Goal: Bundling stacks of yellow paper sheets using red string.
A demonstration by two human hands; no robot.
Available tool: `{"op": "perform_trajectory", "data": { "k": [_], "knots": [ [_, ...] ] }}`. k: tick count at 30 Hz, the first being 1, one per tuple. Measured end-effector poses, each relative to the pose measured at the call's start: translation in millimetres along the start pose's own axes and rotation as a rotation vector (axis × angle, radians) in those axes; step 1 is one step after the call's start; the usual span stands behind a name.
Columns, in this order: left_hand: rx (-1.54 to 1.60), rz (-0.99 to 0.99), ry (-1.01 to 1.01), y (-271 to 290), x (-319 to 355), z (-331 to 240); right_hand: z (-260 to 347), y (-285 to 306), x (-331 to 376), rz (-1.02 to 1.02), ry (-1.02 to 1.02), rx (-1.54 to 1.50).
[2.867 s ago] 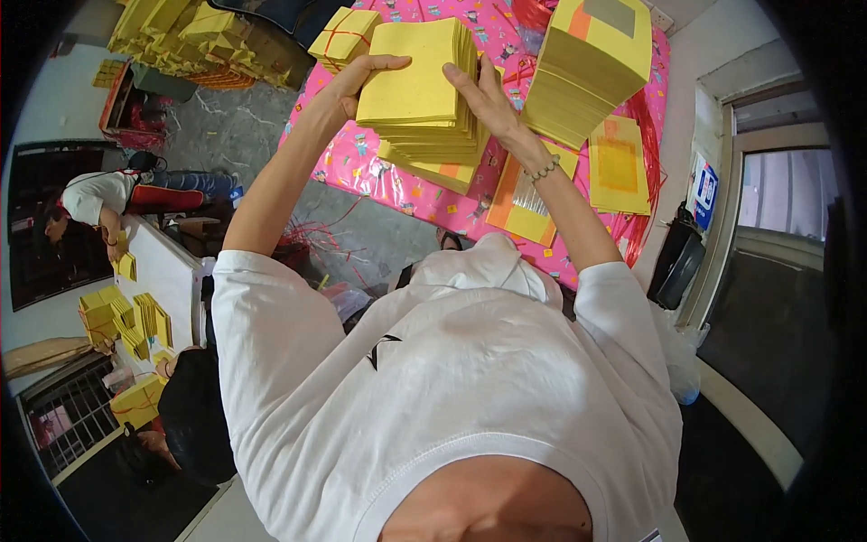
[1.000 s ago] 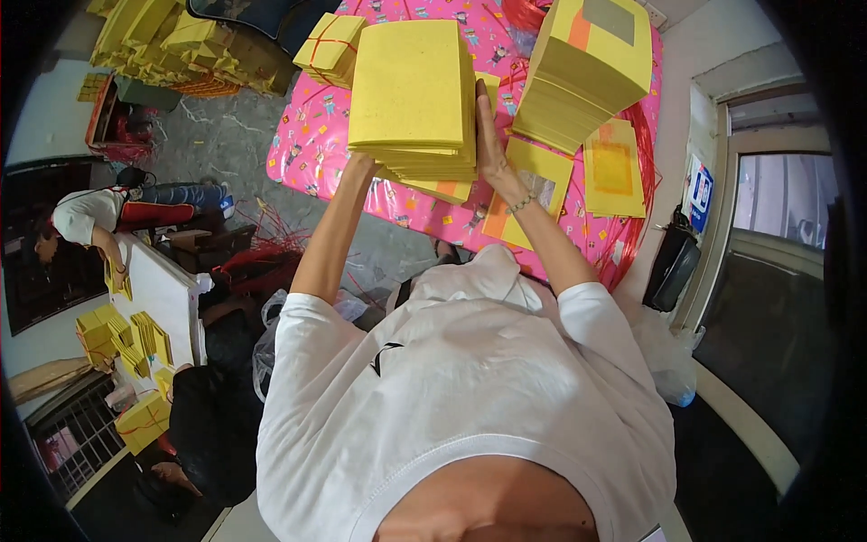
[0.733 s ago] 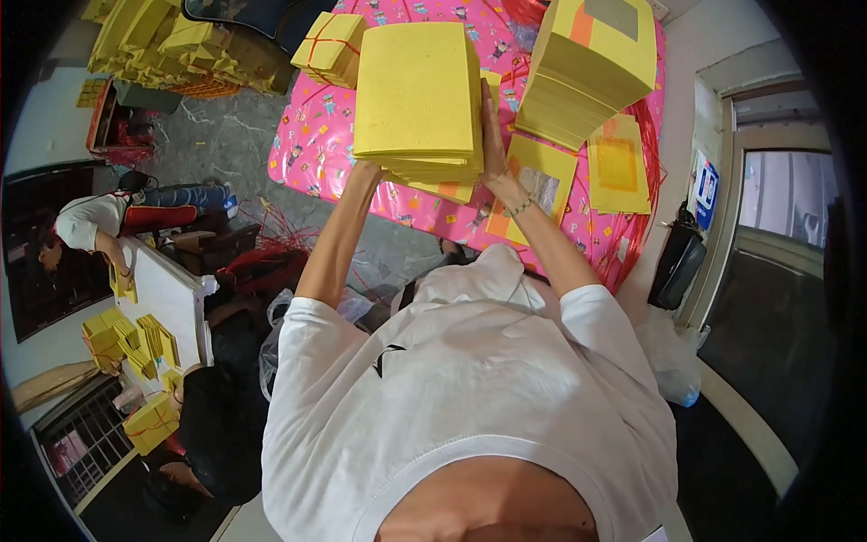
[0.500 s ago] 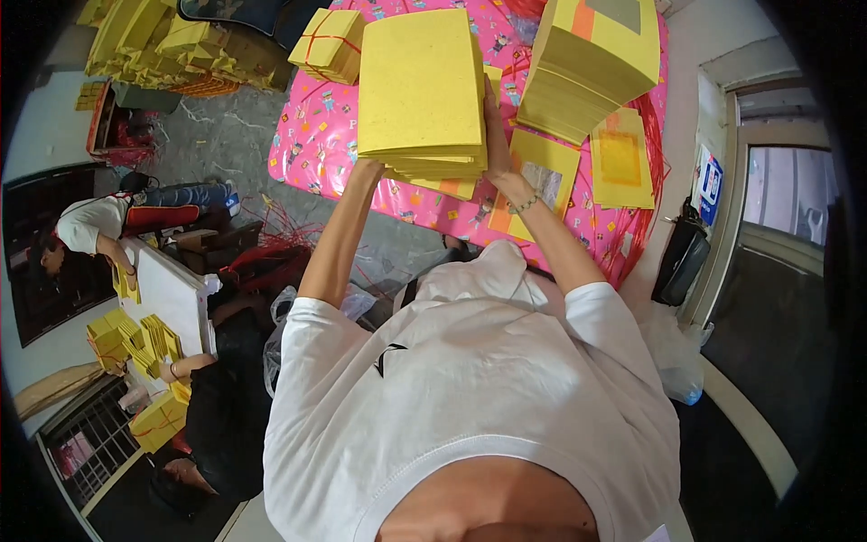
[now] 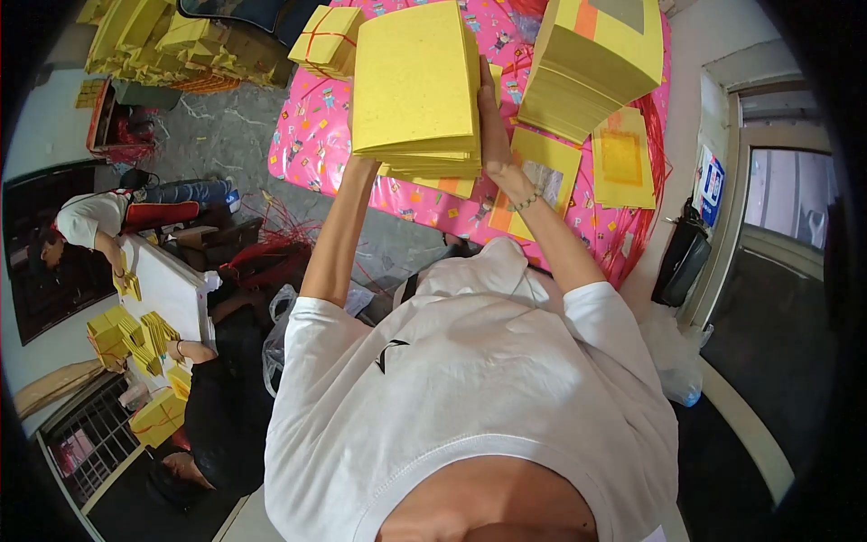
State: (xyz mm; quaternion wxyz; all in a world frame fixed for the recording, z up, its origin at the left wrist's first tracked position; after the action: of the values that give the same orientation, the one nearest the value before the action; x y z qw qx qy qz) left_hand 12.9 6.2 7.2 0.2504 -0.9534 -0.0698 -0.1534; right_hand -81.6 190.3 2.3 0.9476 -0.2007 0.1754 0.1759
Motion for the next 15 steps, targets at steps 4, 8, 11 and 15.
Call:
{"op": "perform_trajectory", "data": {
  "k": [4,8,11,15],
  "knots": [
    [0.029,-0.022,-0.028,-14,-70,4,-8,-6,3,0.052,0.038,-0.054],
    [0.049,-0.010,-0.032,-13,-74,2,-9,5,-1,0.079,0.041,0.004],
    [0.063,-0.007,-0.046,-16,-73,-6,-8,20,-6,0.122,0.057,0.078],
    [0.047,0.008,-0.070,-30,-75,-28,26,10,-12,0.102,0.057,0.114]
  ]
}}
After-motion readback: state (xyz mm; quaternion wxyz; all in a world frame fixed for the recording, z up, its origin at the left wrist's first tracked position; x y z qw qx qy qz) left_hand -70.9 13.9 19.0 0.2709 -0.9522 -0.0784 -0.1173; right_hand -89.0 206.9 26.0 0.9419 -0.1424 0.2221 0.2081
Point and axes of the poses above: each hand's wrist, its own x-axis away from the middle knuckle, its own y-axis out of the back of the hand, z = x × y, the point moved 2 cm from there along -x, towards the middle knuckle, and after that the axes turned 15 degrees about y, right-handed, at the moved point
